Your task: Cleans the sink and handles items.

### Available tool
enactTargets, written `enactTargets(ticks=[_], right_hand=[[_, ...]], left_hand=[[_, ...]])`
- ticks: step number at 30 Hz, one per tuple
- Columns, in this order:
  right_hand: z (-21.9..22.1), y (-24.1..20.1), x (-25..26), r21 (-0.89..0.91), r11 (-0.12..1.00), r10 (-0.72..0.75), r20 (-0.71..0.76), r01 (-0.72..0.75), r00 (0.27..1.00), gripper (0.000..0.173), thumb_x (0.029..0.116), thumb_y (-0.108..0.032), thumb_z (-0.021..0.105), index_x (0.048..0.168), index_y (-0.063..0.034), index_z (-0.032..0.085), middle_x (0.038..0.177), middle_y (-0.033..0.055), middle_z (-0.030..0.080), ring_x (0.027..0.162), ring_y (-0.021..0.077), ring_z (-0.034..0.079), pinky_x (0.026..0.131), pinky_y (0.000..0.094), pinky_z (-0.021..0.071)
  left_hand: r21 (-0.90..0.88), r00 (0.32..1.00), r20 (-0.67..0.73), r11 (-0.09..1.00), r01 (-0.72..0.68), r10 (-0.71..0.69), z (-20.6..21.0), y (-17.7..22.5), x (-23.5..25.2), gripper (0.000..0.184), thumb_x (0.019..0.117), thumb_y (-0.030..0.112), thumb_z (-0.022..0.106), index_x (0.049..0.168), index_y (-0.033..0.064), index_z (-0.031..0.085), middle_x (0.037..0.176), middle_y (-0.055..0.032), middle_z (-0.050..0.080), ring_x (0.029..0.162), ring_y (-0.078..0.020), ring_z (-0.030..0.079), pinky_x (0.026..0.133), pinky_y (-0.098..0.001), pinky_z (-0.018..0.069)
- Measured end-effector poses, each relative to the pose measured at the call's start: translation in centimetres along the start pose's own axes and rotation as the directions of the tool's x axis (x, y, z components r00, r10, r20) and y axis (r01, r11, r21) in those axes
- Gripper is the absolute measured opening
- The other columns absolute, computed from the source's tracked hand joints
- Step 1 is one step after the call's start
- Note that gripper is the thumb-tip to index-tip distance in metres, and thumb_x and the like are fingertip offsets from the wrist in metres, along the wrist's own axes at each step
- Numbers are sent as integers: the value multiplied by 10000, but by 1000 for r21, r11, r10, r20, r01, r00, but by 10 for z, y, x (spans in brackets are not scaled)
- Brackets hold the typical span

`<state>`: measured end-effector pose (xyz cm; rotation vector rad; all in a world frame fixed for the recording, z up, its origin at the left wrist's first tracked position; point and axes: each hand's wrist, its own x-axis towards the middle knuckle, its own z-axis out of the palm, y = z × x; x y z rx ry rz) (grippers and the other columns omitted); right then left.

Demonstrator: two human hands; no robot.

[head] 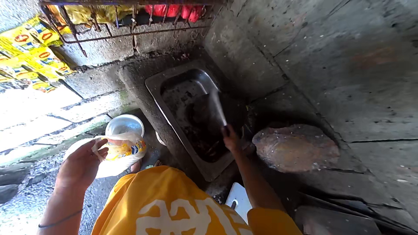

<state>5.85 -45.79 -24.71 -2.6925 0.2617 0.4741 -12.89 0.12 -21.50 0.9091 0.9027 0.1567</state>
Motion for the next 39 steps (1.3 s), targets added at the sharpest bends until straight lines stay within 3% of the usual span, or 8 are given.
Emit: enactTargets(ticks=[4, 10, 14, 16, 21, 27, 33, 39], right_hand=[[-2, -11, -1, -192, 979, -21, 215, 64, 976, 550, 1082, -488, 434, 1575, -242, 424, 1399, 190, 617, 1309, 391, 575, 1094, 597, 424], [-22, -2, 24, 182, 982, 72, -122, -49, 990, 508, 1118, -379, 386, 1554, -120, 402, 1008, 239, 656, 723, 328, 647, 676, 502, 552], [15, -29, 6, 36, 998, -57, 50, 55, 997, 526, 1107, -390, 421, 1543, -96, 439, 1254, 241, 664, 1067, 381, 683, 947, 558, 525], [14, -33, 9, 25, 997, -69, 68, 67, 995, 519, 1100, -409, 437, 1532, -124, 472, 1294, 224, 656, 1111, 377, 668, 974, 557, 504], [-16, -18, 31, 244, 968, 96, -156, -56, 983, 482, 1118, -395, 381, 1482, -90, 461, 936, 199, 636, 657, 280, 624, 626, 450, 551], [-11, -14, 7, -80, 995, -51, 109, 60, 993, 534, 1093, -433, 442, 1538, -137, 466, 1334, 237, 636, 1221, 414, 620, 1046, 600, 458], [-81, 42, -2, -164, 977, 130, -40, -135, 991, 595, 1103, -479, 363, 1494, -42, 465, 1204, 308, 643, 1004, 451, 675, 880, 617, 520], [-93, 55, -26, -430, 901, 138, 156, -58, 978, 580, 1069, -537, 424, 1422, -97, 556, 1266, 278, 647, 1217, 477, 600, 997, 682, 443]], left_hand=[[-3, 1000, 5, 1000, 2, -2, 5, -1, -1, 287, 1098, 189, 327, 1042, 91, 590, 933, -27, 734, 724, -106, 682, 674, -259, 568], [-6, 1000, -13, 1000, -1, 1, 3, -1, -2, 273, 1097, 189, 332, 1048, 102, 586, 930, -22, 734, 724, -97, 681, 672, -249, 566], [-1, 1000, -12, 1000, 7, -7, 9, -5, 0, 273, 1096, 181, 332, 1057, 91, 587, 928, -19, 736, 717, -102, 684, 666, -249, 567], [1, 1000, -17, 1000, 0, 0, 13, -3, -1, 273, 1097, 178, 339, 1054, 89, 593, 932, -25, 734, 723, -104, 683, 672, -250, 566], [25, 1000, -14, 1000, -14, 14, 18, 2, 0, 264, 1094, 172, 356, 1055, 85, 602, 941, -32, 728, 727, -104, 679, 672, -247, 566], [10, 1000, -14, 1000, -14, 14, 22, 2, 0, 261, 1098, 182, 346, 1079, 85, 588, 959, -31, 729, 736, -106, 679, 678, -259, 564], [29, 1000, 21, 999, -15, 14, 20, 2, 2, 296, 1101, 188, 316, 1059, 95, 593, 946, -22, 724, 755, -104, 681, 697, -253, 564], [32, 999, 51, 999, -6, 5, 31, -3, 8, 299, 1100, 198, 331, 1051, 86, 604, 938, -34, 728, 724, -105, 676, 673, -249, 561]])
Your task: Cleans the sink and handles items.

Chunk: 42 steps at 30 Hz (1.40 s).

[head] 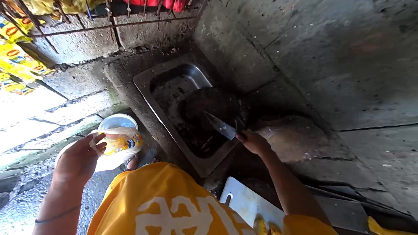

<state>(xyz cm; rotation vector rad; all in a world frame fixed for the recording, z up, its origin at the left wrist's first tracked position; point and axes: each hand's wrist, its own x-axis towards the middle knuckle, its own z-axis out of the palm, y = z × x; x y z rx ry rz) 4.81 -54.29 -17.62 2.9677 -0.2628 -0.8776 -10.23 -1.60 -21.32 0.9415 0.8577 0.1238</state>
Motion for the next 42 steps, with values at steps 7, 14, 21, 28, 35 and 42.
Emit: enactTargets(ticks=[7, 14, 21, 28, 35, 42], right_hand=[[9, 1, 4, 127, 992, 32, -74, -22, 997, 585, 1090, -490, 398, 1429, -28, 518, 1257, 297, 635, 1174, 466, 625, 981, 644, 475], [-9, -4, 18, 335, 942, 95, -184, -29, 978, 569, 1106, -456, 379, 1435, -9, 509, 1226, 302, 627, 1051, 434, 651, 921, 611, 497], [-7, -16, 22, 172, 985, -19, -52, 27, 998, 577, 1087, -498, 408, 1403, -39, 557, 1230, 286, 643, 1106, 436, 645, 951, 635, 482], [20, -37, 20, 24, 992, -125, 92, 123, 988, 589, 1072, -535, 416, 1425, -82, 549, 1275, 267, 640, 1190, 446, 619, 1002, 658, 453], [-5, -17, 25, 229, 973, 3, -72, 14, 997, 573, 1098, -480, 393, 1427, -26, 513, 1153, 293, 637, 904, 413, 665, 815, 584, 524], [-14, 4, 13, 77, 995, -53, -84, 60, 995, 576, 1079, -498, 432, 1417, -51, 563, 1299, 292, 627, 1240, 473, 587, 1034, 682, 424]], left_hand=[[43, 1000, 29, 999, -2, 0, 12, 4, 2, 298, 1106, 208, 326, 1088, 87, 598, 982, -26, 713, 762, -102, 668, 712, -249, 555], [41, 999, 41, 999, 1, -3, 7, 0, -2, 295, 1101, 201, 330, 1075, 91, 602, 980, -27, 713, 752, -102, 667, 701, -249, 556], [-7, 999, 38, 1000, -20, 20, 5, -5, -9, 309, 1097, 196, 316, 1040, 98, 603, 957, -22, 722, 749, -104, 673, 703, -252, 560], [-36, 999, 40, 999, -24, 25, 2, -10, -10, 308, 1101, 191, 304, 1047, 96, 592, 969, -24, 725, 760, -105, 677, 707, -251, 559], [-20, 1000, 10, 1000, 2, -2, 0, -11, -12, 301, 1097, 189, 317, 1051, 93, 598, 982, -30, 723, 770, -105, 675, 710, -249, 554], [-24, 1000, -24, 1000, -4, 4, 0, -7, -9, 278, 1097, 198, 335, 1051, 96, 590, 968, -30, 722, 750, -109, 669, 695, -259, 553]])
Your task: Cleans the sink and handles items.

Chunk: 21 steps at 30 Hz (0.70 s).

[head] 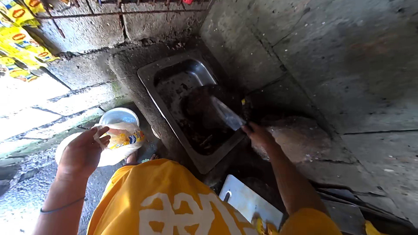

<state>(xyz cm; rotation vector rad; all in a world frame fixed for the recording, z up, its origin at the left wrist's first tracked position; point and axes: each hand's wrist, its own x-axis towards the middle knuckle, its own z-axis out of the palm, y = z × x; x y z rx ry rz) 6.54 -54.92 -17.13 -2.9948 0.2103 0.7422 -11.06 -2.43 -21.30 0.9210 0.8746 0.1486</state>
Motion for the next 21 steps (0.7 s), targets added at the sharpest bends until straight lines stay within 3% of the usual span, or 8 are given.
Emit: enactTargets(ticks=[2, 7, 12, 17, 19, 21], right_hand=[[-4, 12, 5, 49, 999, 19, -48, -17, 999, 569, 1088, -474, 426, 1412, -25, 552, 1283, 301, 626, 1225, 466, 594, 1029, 665, 427], [-2, -13, -9, -167, 982, -61, 180, 92, 982, 562, 1054, -534, 473, 1355, -80, 610, 1236, 275, 657, 1195, 471, 608, 994, 687, 436], [-18, -4, 24, 16, 998, -55, -41, 56, 998, 566, 1077, -473, 467, 1384, -12, 582, 1270, 324, 627, 1230, 493, 584, 1036, 681, 412], [-10, -2, 14, -185, 968, -137, 184, 171, 973, 554, 1053, -509, 499, 1325, -42, 622, 1208, 285, 659, 1178, 467, 612, 1002, 674, 436], [-31, -8, 17, -250, 950, -144, 184, 188, 972, 532, 1048, -506, 514, 1311, -62, 641, 1213, 280, 663, 1185, 469, 611, 1004, 684, 429], [-42, -4, 29, -191, 966, -155, 112, 174, 982, 534, 1059, -477, 511, 1349, -43, 623, 1246, 300, 649, 1211, 489, 595, 1028, 685, 413]], left_hand=[[13, 1000, 14, 1000, 1, -1, 4, 2, 2, 267, 1098, 194, 341, 1069, 91, 586, 975, -30, 713, 750, -110, 667, 692, -255, 552], [-12, 998, 58, 1000, -10, 11, 10, 4, 6, 303, 1104, 199, 298, 1062, 101, 581, 970, -20, 720, 762, -103, 673, 711, -254, 555], [20, 999, 50, 1000, 15, -16, 10, 5, 8, 289, 1098, 197, 322, 1078, 88, 589, 974, -32, 717, 770, -113, 677, 711, -263, 561], [-8, 999, 35, 1000, 9, -9, 4, 11, 7, 308, 1101, 209, 305, 1051, 108, 591, 966, -11, 726, 756, -95, 672, 701, -249, 551], [-10, 999, 27, 1000, 22, -22, 3, 9, 7, 300, 1101, 210, 309, 1063, 104, 587, 965, -18, 721, 756, -100, 671, 705, -253, 552], [-4, 999, 24, 1000, 25, -25, 5, 9, 7, 284, 1099, 205, 326, 1070, 95, 586, 959, -28, 723, 753, -106, 678, 697, -255, 557]])
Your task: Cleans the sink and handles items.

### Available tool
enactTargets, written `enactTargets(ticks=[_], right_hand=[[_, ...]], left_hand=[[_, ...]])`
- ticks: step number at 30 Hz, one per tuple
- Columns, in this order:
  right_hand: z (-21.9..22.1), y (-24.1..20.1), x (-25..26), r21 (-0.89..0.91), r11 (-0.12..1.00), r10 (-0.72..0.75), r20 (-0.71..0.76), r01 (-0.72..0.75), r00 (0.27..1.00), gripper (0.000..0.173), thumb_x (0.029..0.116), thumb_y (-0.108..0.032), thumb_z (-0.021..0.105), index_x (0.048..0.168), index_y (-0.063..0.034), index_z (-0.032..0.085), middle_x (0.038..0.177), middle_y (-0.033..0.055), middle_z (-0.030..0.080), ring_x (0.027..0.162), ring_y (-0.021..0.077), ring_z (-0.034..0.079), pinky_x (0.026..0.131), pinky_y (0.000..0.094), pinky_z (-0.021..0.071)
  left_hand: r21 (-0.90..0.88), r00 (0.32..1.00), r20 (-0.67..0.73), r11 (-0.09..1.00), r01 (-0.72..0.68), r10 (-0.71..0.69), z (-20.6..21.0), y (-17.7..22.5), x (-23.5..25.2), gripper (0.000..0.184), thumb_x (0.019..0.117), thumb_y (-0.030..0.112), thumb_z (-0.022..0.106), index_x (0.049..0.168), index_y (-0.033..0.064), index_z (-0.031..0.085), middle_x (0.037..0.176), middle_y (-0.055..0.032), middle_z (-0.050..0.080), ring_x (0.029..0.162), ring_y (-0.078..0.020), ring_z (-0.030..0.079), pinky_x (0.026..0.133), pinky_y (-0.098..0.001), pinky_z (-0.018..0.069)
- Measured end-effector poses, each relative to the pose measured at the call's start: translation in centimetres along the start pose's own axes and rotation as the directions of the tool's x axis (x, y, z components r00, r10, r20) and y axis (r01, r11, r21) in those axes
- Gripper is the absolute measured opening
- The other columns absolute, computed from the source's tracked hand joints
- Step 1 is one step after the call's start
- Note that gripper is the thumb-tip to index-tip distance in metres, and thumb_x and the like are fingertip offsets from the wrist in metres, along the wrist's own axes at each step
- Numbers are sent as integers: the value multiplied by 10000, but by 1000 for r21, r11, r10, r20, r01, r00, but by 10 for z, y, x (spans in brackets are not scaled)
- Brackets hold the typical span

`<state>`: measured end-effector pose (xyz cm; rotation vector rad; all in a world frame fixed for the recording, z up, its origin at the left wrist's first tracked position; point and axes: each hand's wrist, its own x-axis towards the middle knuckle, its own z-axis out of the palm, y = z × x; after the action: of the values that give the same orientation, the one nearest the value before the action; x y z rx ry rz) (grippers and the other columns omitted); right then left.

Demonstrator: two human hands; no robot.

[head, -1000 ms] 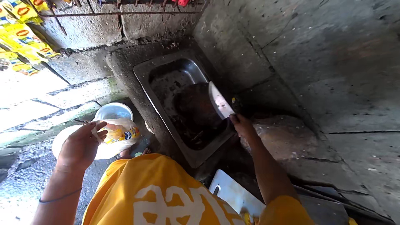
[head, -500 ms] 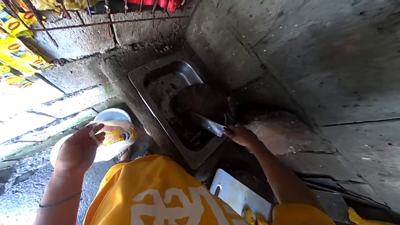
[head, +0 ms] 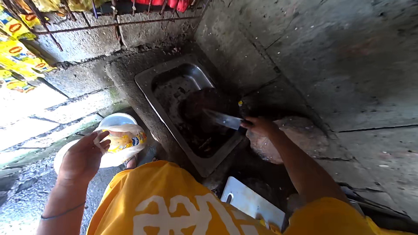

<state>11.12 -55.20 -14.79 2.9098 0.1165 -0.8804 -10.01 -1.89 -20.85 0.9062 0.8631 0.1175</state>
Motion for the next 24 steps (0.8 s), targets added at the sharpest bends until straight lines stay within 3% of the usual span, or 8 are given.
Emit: enactTargets(ticks=[3, 6, 8, 13, 18, 20, 22, 24], right_hand=[[19, 8, 7, 125, 992, -7, -46, 13, 999, 537, 1065, -443, 518, 1350, 3, 609, 1250, 316, 640, 1214, 480, 596, 1053, 664, 408], [28, -18, -5, -100, 990, -83, 156, 99, 984, 541, 1050, -508, 503, 1302, -47, 632, 1188, 290, 666, 1169, 472, 619, 990, 677, 441], [21, -29, -5, -151, 984, -61, 195, 91, 979, 556, 1046, -532, 496, 1320, -66, 629, 1224, 282, 660, 1201, 472, 606, 1002, 684, 430], [16, -5, 9, 82, 996, -36, -18, 37, 999, 560, 1056, -490, 510, 1340, -21, 622, 1215, 302, 657, 1185, 477, 611, 1018, 680, 424], [11, -30, -5, -180, 978, -63, 234, 107, 970, 549, 1043, -531, 506, 1316, -72, 630, 1213, 282, 659, 1188, 475, 606, 990, 691, 426], [0, -37, 1, -103, 992, -60, 160, 77, 985, 552, 1045, -527, 507, 1356, -87, 627, 1267, 279, 648, 1235, 478, 584, 1030, 694, 406], [-1, -41, 16, 110, 994, -8, 7, 8, 1000, 546, 1062, -473, 507, 1370, -34, 608, 1273, 308, 635, 1236, 488, 581, 1049, 684, 403], [12, -55, 28, 286, 956, 95, -75, -70, 993, 560, 1081, -457, 464, 1400, -8, 563, 1249, 321, 627, 1136, 478, 623, 976, 652, 462]], left_hand=[[-14, 1000, 17, 1000, -3, 3, 2, -1, 1, 285, 1095, 193, 321, 1060, 96, 587, 966, -27, 726, 754, -108, 678, 696, -257, 559], [-33, 1000, 6, 999, -24, 24, 1, 1, 1, 304, 1096, 190, 308, 1046, 98, 593, 960, -19, 725, 756, -107, 677, 707, -258, 558], [-36, 1000, -3, 999, -19, 19, -2, 0, 1, 316, 1100, 202, 296, 1048, 103, 591, 958, -17, 720, 755, -102, 671, 704, -252, 553], [-29, 999, -41, 1000, 3, -4, -2, -2, 3, 282, 1099, 193, 325, 1062, 83, 582, 950, -27, 712, 750, -101, 665, 694, -254, 552], [-48, 999, -47, 999, -12, 10, 0, 1, 5, 289, 1091, 187, 336, 1038, 85, 602, 938, -26, 726, 735, -101, 672, 684, -251, 554], [-45, 999, -34, 999, -12, 10, 2, 2, 6, 295, 1094, 192, 327, 1040, 87, 597, 944, -25, 724, 738, -97, 668, 685, -248, 550], [-36, 1000, -17, 999, -9, 8, 4, 2, 7, 297, 1096, 194, 319, 1044, 89, 592, 943, -27, 722, 741, -101, 668, 691, -249, 553], [-32, 1000, -4, 999, -9, 8, 5, 0, 9, 295, 1094, 187, 324, 1042, 83, 596, 944, -37, 724, 743, -111, 672, 694, -254, 556]])
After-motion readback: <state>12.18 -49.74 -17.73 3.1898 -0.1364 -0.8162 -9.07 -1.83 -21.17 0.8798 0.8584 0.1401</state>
